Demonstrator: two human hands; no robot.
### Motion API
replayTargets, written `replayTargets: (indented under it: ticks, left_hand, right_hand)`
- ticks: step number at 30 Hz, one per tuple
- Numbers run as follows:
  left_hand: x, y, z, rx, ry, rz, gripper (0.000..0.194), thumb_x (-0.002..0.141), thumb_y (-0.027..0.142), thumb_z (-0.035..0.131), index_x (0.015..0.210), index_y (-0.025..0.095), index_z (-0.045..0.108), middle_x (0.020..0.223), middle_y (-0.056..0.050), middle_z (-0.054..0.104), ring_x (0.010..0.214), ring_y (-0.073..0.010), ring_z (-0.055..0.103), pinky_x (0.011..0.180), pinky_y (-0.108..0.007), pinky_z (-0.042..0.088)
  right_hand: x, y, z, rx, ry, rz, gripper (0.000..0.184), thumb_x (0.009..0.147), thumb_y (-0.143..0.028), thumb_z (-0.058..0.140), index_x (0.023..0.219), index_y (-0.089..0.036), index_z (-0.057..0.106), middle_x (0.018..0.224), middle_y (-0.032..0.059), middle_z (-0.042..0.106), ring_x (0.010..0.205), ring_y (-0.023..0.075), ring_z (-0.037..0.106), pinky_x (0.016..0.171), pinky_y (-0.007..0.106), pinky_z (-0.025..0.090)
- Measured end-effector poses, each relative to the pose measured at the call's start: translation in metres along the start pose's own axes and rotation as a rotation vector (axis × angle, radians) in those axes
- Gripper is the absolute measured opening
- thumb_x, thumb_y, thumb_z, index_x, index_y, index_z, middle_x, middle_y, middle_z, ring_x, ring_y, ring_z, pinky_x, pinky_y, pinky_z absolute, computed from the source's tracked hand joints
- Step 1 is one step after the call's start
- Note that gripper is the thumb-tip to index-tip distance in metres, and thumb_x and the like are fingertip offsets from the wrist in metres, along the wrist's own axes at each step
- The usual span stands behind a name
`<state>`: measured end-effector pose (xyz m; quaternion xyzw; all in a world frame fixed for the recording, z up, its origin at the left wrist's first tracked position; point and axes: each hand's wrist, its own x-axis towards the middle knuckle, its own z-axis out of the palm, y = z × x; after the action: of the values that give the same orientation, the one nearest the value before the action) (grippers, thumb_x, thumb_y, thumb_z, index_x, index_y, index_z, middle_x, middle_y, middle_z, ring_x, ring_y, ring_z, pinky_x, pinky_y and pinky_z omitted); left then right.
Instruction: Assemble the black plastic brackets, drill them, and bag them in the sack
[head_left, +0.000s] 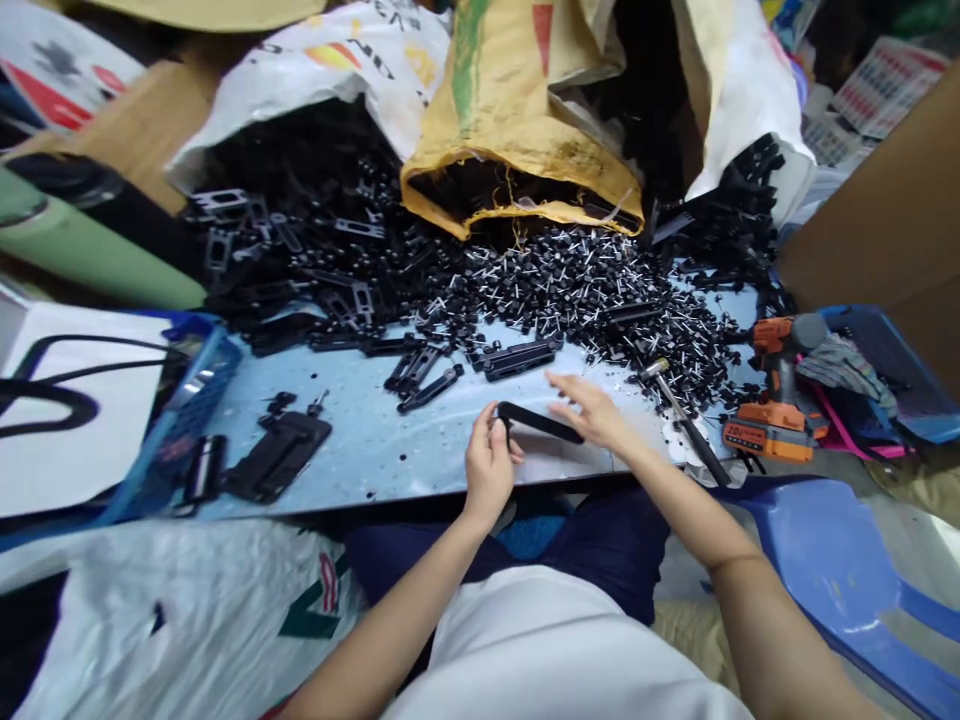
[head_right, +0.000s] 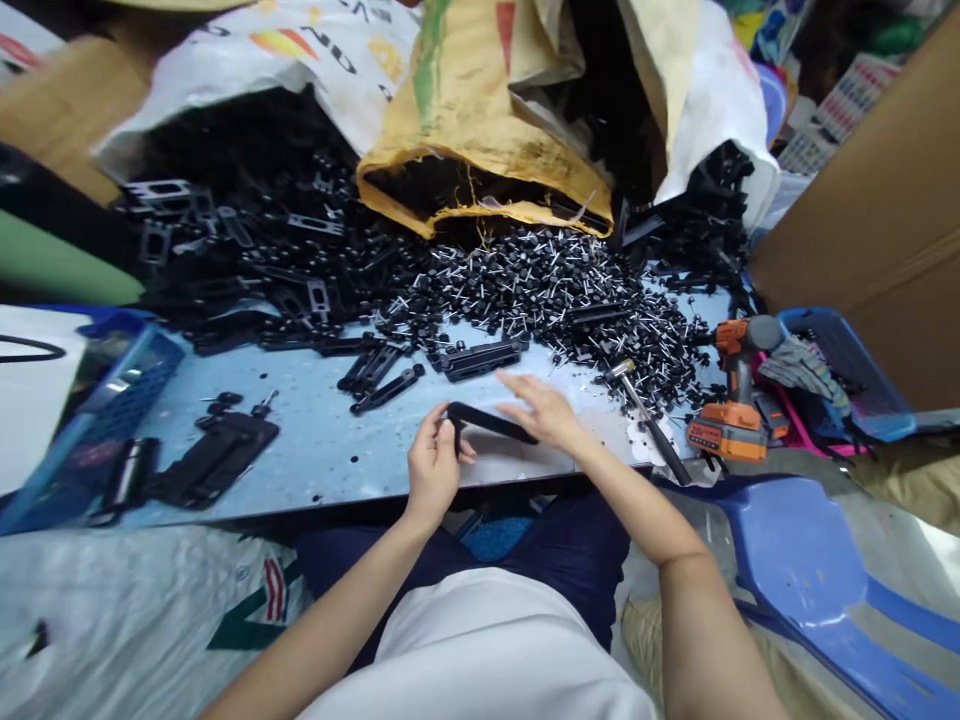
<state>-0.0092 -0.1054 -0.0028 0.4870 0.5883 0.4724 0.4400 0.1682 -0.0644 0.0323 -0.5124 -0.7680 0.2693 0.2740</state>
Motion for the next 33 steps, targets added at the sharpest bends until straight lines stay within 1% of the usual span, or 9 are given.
replayTargets:
  ticks: [2, 4, 10, 14, 21, 25, 29, 31, 33]
  left_hand:
    - [-0.004, -0.011, -0.002, -0.004, 0.006, -0.079, 0.051, 0.089, 0.047, 0.034, 0.127, 0.015, 0.040, 0.074, -0.001, 0.055, 0.053, -0.0126, 0.058, 0.054, -0.029, 0.053]
    - [-0.008, -0.022, -0.009, 0.148, 0.020, -0.015, 0.052, 0.086, 0.048, 0.040, 0.127, 0.015, 0.041, 0.090, -0.008, 0.056, 0.068, -0.0170, 0.062, 0.062, -0.034, 0.055]
    - [-0.011, -0.046, -0.034, 0.665, 0.126, 0.529, 0.047, 0.087, 0.040, 0.043, 0.126, 0.013, 0.042, 0.115, -0.019, 0.052, 0.114, -0.0309, 0.049, 0.096, -0.049, 0.040]
    - [-0.010, -0.055, -0.033, 0.781, 0.134, 0.729, 0.045, 0.089, 0.031, 0.041, 0.131, 0.017, 0.036, 0.115, -0.017, 0.054, 0.115, -0.0308, 0.049, 0.093, -0.047, 0.041]
    - [-0.008, -0.062, -0.030, 0.790, 0.120, 0.769, 0.047, 0.088, 0.028, 0.038, 0.134, 0.022, 0.034, 0.114, -0.014, 0.057, 0.112, -0.0292, 0.051, 0.088, -0.045, 0.044]
    - [-0.008, -0.063, -0.033, 0.762, 0.108, 0.781, 0.047, 0.088, 0.027, 0.037, 0.135, 0.021, 0.034, 0.114, -0.014, 0.057, 0.111, -0.0281, 0.052, 0.088, -0.045, 0.044]
    - [0.000, -0.047, -0.034, 0.787, 0.117, 0.776, 0.045, 0.087, 0.025, 0.042, 0.132, 0.021, 0.039, 0.114, -0.014, 0.057, 0.112, -0.0283, 0.052, 0.094, -0.047, 0.040]
    - [0.009, -0.034, -0.028, 0.864, 0.004, 0.795, 0.040, 0.086, 0.027, 0.045, 0.125, 0.022, 0.047, 0.113, -0.013, 0.059, 0.113, -0.0290, 0.051, 0.097, -0.049, 0.036]
    - [0.021, -0.023, -0.019, 0.936, -0.234, 0.803, 0.035, 0.086, 0.029, 0.045, 0.119, 0.021, 0.053, 0.112, -0.013, 0.060, 0.112, -0.0283, 0.051, 0.095, -0.047, 0.038]
  right_hand:
    - [0.014, 0.022, -0.033, -0.103, 0.153, 0.049, 0.039, 0.088, -0.041, 0.045, 0.119, -0.021, 0.058, 0.109, 0.0081, 0.061, 0.100, 0.0186, 0.055, 0.089, 0.034, 0.044]
    - [0.031, 0.050, -0.070, -0.205, 0.272, 0.150, 0.036, 0.088, -0.039, 0.044, 0.110, -0.018, 0.063, 0.106, 0.0094, 0.062, 0.099, 0.0192, 0.055, 0.090, 0.036, 0.043]
    - [0.073, 0.140, -0.156, -0.586, 0.386, 0.545, 0.037, 0.087, -0.024, 0.041, 0.117, -0.008, 0.056, 0.116, 0.0186, 0.053, 0.105, 0.0242, 0.049, 0.091, 0.038, 0.039]
    - [0.085, 0.181, -0.191, -0.860, 0.310, 0.763, 0.038, 0.087, -0.014, 0.033, 0.118, -0.007, 0.054, 0.124, 0.0216, 0.045, 0.115, 0.0291, 0.040, 0.088, 0.040, 0.038]
    - [0.094, 0.234, -0.225, -0.907, 0.273, 0.908, 0.042, 0.087, -0.008, 0.027, 0.120, -0.009, 0.054, 0.134, 0.0231, 0.039, 0.125, 0.0316, 0.032, 0.091, 0.052, 0.031]
    - [0.090, 0.240, -0.221, -0.919, 0.194, 0.931, 0.045, 0.087, -0.004, 0.024, 0.121, -0.008, 0.053, 0.133, 0.0222, 0.042, 0.127, 0.0287, 0.030, 0.096, 0.052, 0.025]
    - [0.090, 0.214, -0.218, -0.993, 0.145, 0.879, 0.039, 0.087, -0.004, 0.028, 0.115, -0.006, 0.055, 0.111, 0.0214, 0.058, 0.114, 0.0288, 0.044, 0.095, 0.054, 0.022]
    - [0.094, 0.192, -0.218, -1.047, 0.167, 0.769, 0.034, 0.089, -0.009, 0.031, 0.112, -0.006, 0.055, 0.107, 0.0209, 0.059, 0.110, 0.0292, 0.046, 0.091, 0.051, 0.027]
    - [0.098, 0.165, -0.217, -1.087, 0.175, 0.594, 0.030, 0.091, -0.018, 0.034, 0.110, -0.007, 0.055, 0.108, 0.0200, 0.057, 0.109, 0.0302, 0.045, 0.086, 0.046, 0.032]
